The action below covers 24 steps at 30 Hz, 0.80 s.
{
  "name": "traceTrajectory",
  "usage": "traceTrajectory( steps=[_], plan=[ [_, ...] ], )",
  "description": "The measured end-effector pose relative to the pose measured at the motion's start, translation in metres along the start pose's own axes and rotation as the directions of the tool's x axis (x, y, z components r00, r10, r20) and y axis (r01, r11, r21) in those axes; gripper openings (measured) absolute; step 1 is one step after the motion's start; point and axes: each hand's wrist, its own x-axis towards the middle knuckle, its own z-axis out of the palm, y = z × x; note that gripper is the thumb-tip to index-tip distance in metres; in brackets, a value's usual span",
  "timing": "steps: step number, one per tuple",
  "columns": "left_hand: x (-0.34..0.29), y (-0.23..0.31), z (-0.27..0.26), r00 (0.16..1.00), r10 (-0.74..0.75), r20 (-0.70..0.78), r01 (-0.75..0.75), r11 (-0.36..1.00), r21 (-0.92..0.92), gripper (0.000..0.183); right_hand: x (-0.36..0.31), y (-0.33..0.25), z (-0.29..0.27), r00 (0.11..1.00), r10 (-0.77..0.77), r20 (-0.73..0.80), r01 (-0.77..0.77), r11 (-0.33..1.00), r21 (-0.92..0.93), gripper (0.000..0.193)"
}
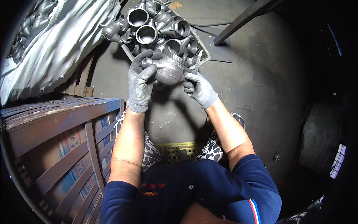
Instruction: The person takes metal pipe fittings from a crate, scrapes the seams and edges of each piece with a small metal file, and places the finished fittings aside.
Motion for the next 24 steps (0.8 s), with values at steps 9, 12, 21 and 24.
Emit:
traceTrajectory(
  steps=[9,12,21,24],
  plan=[
    [-0.004,0.006,0.004,0.997,-0.022,0.074,0.019,0.999,0.048,0.062,-0.004,-0.008,-0.003,0.999,-0.036,-0.001,0.036,0.999,-0.033,0.007],
    [-0.002,0.006,0.005,0.994,-0.043,0.099,0.040,0.999,0.028,0.065,-0.005,-0.009,-0.002,0.999,-0.023,-0.029,0.022,0.998,-0.053,0.007],
    [0.004,0.000,0.007,0.996,-0.069,0.062,0.067,0.997,0.033,0.059,-0.003,-0.015,-0.008,0.998,0.047,-0.029,-0.048,0.999,-0.027,0.010],
    [0.002,0.000,0.005,0.994,-0.075,0.079,0.071,0.996,0.045,0.054,-0.003,-0.014,-0.002,0.996,0.017,-0.092,-0.023,0.998,-0.065,0.006]
  ],
)
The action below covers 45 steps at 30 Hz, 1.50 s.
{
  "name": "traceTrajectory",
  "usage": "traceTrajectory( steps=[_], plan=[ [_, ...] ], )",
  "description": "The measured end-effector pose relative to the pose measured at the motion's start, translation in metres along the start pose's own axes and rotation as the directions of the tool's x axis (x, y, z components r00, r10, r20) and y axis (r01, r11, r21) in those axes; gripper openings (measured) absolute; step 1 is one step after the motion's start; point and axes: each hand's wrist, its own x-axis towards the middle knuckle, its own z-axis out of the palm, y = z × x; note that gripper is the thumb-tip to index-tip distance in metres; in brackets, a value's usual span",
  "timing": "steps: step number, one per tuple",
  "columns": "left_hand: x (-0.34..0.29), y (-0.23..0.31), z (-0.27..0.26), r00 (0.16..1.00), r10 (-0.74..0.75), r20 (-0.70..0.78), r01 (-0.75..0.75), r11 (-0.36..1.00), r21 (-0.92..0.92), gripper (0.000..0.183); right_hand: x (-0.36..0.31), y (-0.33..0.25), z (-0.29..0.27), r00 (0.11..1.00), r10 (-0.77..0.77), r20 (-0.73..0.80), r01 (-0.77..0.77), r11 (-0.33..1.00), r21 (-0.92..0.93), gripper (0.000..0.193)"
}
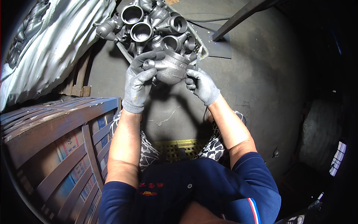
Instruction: The person takes metal pipe fittings from a crate, scrapes the seams and edges of each piece with a small metal file, and places the finished fittings aside.
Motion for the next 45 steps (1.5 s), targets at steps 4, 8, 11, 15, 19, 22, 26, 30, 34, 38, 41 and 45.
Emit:
traceTrajectory(
  steps=[4,8,11,15,19,22,26,30,34,38,41,45],
  plan=[
    [0.002,-0.008,-0.002,0.999,-0.006,-0.050,0.002,0.997,-0.075,0.044,-0.006,-0.004,0.004,0.976,-0.204,-0.074,0.162,0.914,-0.372,0.032],
    [0.000,-0.012,-0.012,0.985,0.022,-0.174,-0.023,1.000,-0.006,0.041,-0.021,-0.012,0.018,0.898,-0.431,0.089,0.404,0.725,-0.559,0.047],
    [-0.002,-0.005,-0.007,0.972,0.090,-0.219,-0.083,0.996,0.042,0.041,-0.041,-0.013,0.024,0.921,-0.361,0.147,0.373,0.703,-0.606,0.050],
    [-0.005,-0.001,-0.004,0.960,0.077,-0.269,-0.059,0.995,0.076,0.040,-0.065,-0.013,0.031,0.963,-0.155,0.222,0.268,0.650,-0.711,0.046],
    [-0.006,-0.003,-0.002,0.962,0.081,-0.259,-0.055,0.993,0.107,0.040,-0.059,-0.005,0.022,0.901,-0.252,0.352,0.422,0.327,-0.845,0.040],
    [-0.008,-0.003,0.000,0.959,0.058,-0.278,-0.026,0.993,0.117,0.041,-0.056,0.001,0.019,0.818,-0.349,0.457,0.527,0.135,-0.839,0.038],
    [-0.007,-0.004,0.001,0.960,0.050,-0.277,0.002,0.983,0.183,0.041,-0.058,0.000,0.020,0.807,-0.372,0.459,0.523,0.088,-0.848,0.039],
    [-0.008,-0.007,0.003,0.962,0.056,-0.266,0.002,0.977,0.211,0.041,-0.054,0.002,0.016,0.784,-0.427,0.452,0.519,0.049,-0.854,0.040],
    [-0.008,-0.009,0.005,0.961,0.037,-0.274,0.021,0.978,0.208,0.042,-0.051,0.002,0.015,0.761,-0.448,0.470,0.508,-0.040,-0.860,0.042],
    [-0.009,-0.008,0.004,0.965,0.039,-0.258,0.021,0.974,0.226,0.041,-0.049,0.004,0.014,0.725,-0.471,0.502,0.494,-0.152,-0.856,0.045],
    [-0.009,-0.010,0.002,0.969,0.034,-0.246,0.028,0.970,0.243,0.039,-0.058,-0.001,0.023,0.809,-0.400,0.431,0.388,-0.188,-0.903,0.039],
    [-0.009,-0.011,0.000,0.970,0.030,-0.242,0.033,0.967,0.252,0.039,-0.061,-0.002,0.025,0.811,-0.380,0.445,0.368,-0.260,-0.893,0.040]
  ],
)
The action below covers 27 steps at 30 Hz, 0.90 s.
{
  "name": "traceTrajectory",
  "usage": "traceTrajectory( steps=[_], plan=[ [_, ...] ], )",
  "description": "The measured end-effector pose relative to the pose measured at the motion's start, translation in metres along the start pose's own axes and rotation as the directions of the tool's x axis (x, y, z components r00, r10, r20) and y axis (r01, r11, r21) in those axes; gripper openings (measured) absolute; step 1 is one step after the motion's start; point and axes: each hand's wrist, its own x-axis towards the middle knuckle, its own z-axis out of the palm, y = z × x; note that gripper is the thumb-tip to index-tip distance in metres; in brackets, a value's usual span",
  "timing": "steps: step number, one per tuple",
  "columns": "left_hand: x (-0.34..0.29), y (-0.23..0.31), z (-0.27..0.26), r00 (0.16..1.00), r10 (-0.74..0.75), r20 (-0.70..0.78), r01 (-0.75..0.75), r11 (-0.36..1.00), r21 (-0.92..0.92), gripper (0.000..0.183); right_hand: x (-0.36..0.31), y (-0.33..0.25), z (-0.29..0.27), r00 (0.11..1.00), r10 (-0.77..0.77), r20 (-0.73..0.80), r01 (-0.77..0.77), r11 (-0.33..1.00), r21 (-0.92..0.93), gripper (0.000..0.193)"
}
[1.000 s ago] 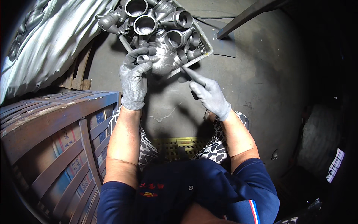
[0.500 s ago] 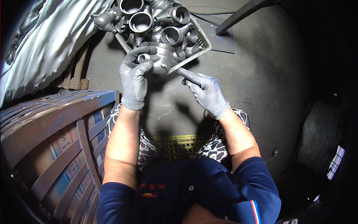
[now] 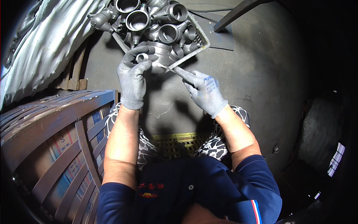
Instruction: The person takes metal pipe fittings from a crate, scrapes the seams and edges of each piece with a small metal file, and places the finished fittings aside.
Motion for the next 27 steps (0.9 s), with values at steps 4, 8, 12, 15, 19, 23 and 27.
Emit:
traceTrajectory(
  steps=[4,8,12,15,19,23,27],
  plan=[
    [-0.001,0.002,0.003,0.999,-0.034,-0.009,0.034,0.999,-0.035,0.039,0.000,0.006,0.002,1.000,-0.007,-0.027,0.009,0.998,0.070,0.039],
    [-0.002,0.001,0.003,1.000,-0.012,0.003,0.012,1.000,-0.026,0.040,0.001,0.006,-0.002,0.998,0.057,0.030,-0.059,0.996,0.074,0.038],
    [-0.001,0.001,0.007,0.999,-0.013,-0.031,0.011,0.998,-0.063,0.040,0.001,0.013,0.003,1.000,-0.012,0.002,0.011,0.991,0.133,0.037],
    [0.002,-0.002,0.003,0.999,-0.041,-0.032,0.037,0.991,-0.129,0.040,0.001,0.016,0.002,1.000,0.013,-0.019,-0.006,0.941,0.338,0.041],
    [-0.001,0.002,0.004,0.998,-0.053,-0.041,0.048,0.994,-0.101,0.040,0.001,0.016,0.005,0.999,0.046,0.007,-0.046,0.940,0.339,0.041],
    [-0.001,-0.001,0.002,0.999,-0.037,0.002,0.037,0.999,-0.005,0.045,-0.001,0.017,0.007,0.998,-0.045,-0.044,0.055,0.962,0.268,0.039],
    [0.000,-0.003,-0.002,0.999,-0.048,-0.010,0.048,0.998,-0.037,0.045,0.004,0.007,-0.008,0.957,0.190,0.219,-0.282,0.790,0.544,0.039]
  ],
)
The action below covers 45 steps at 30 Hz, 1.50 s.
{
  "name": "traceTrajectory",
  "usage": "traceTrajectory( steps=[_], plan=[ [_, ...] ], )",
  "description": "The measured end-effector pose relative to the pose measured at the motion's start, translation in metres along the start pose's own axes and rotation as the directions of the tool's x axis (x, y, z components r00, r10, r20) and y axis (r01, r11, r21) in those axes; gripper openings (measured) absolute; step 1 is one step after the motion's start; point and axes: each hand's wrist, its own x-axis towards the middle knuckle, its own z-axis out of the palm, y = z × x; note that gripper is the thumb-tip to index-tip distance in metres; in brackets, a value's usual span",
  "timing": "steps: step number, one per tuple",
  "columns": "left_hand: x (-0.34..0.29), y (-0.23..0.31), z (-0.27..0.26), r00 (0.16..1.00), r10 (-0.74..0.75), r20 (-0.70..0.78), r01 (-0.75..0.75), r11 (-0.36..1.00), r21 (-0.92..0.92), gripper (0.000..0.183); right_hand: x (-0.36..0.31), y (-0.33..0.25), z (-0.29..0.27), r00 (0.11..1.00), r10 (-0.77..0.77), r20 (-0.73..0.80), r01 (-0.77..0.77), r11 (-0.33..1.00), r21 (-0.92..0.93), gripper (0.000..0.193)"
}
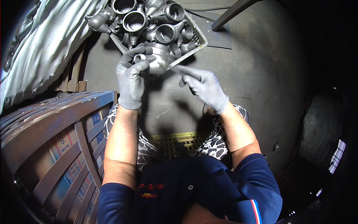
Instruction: The person takes metal pipe fittings from a crate, scrapes the seams and edges of each piece with a small metal file, and places the finished fittings aside.
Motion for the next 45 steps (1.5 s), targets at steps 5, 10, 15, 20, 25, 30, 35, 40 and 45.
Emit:
traceTrajectory(
  steps=[5,10,15,20,25,30,35,40,45],
  plan=[
    [0.003,0.000,0.000,0.996,-0.037,0.082,0.044,0.995,-0.091,0.045,0.009,-0.007,-0.007,0.974,0.075,-0.212,0.004,0.936,0.351,0.044],
    [0.000,0.003,0.004,0.966,-0.101,0.238,0.141,0.977,-0.159,0.047,0.023,0.006,-0.016,0.991,0.136,0.009,-0.133,0.949,0.287,0.033],
    [0.001,-0.012,0.010,0.980,-0.135,0.148,0.150,0.984,-0.098,0.043,0.018,0.008,0.000,0.957,0.276,-0.084,-0.182,0.805,0.565,0.016],
    [-0.003,-0.035,0.013,0.967,-0.235,0.102,0.248,0.957,-0.152,0.044,0.024,0.010,0.012,0.949,0.238,-0.207,-0.104,0.855,0.507,0.018],
    [-0.005,-0.041,0.020,0.991,-0.066,0.117,0.058,0.995,0.076,0.054,0.022,0.007,0.009,0.935,0.263,-0.237,-0.131,0.878,0.460,0.019],
    [-0.008,-0.041,0.021,0.979,-0.033,0.199,-0.023,0.963,0.269,0.072,0.020,0.014,0.004,0.940,0.217,-0.264,-0.088,0.899,0.428,0.018],
    [-0.009,-0.029,0.029,0.963,0.065,0.263,-0.166,0.909,0.383,0.075,0.013,0.005,0.000,0.939,0.250,-0.234,-0.093,0.844,0.529,0.015],
    [-0.013,-0.024,0.033,0.981,-0.047,0.191,0.016,0.987,0.159,0.062,0.012,0.006,0.001,0.945,0.229,-0.233,-0.077,0.851,0.520,0.015],
    [-0.004,-0.038,0.023,0.992,-0.039,0.123,0.029,0.997,0.076,0.046,0.015,0.013,0.004,0.947,0.198,-0.254,-0.070,0.896,0.438,0.017]
  ],
)
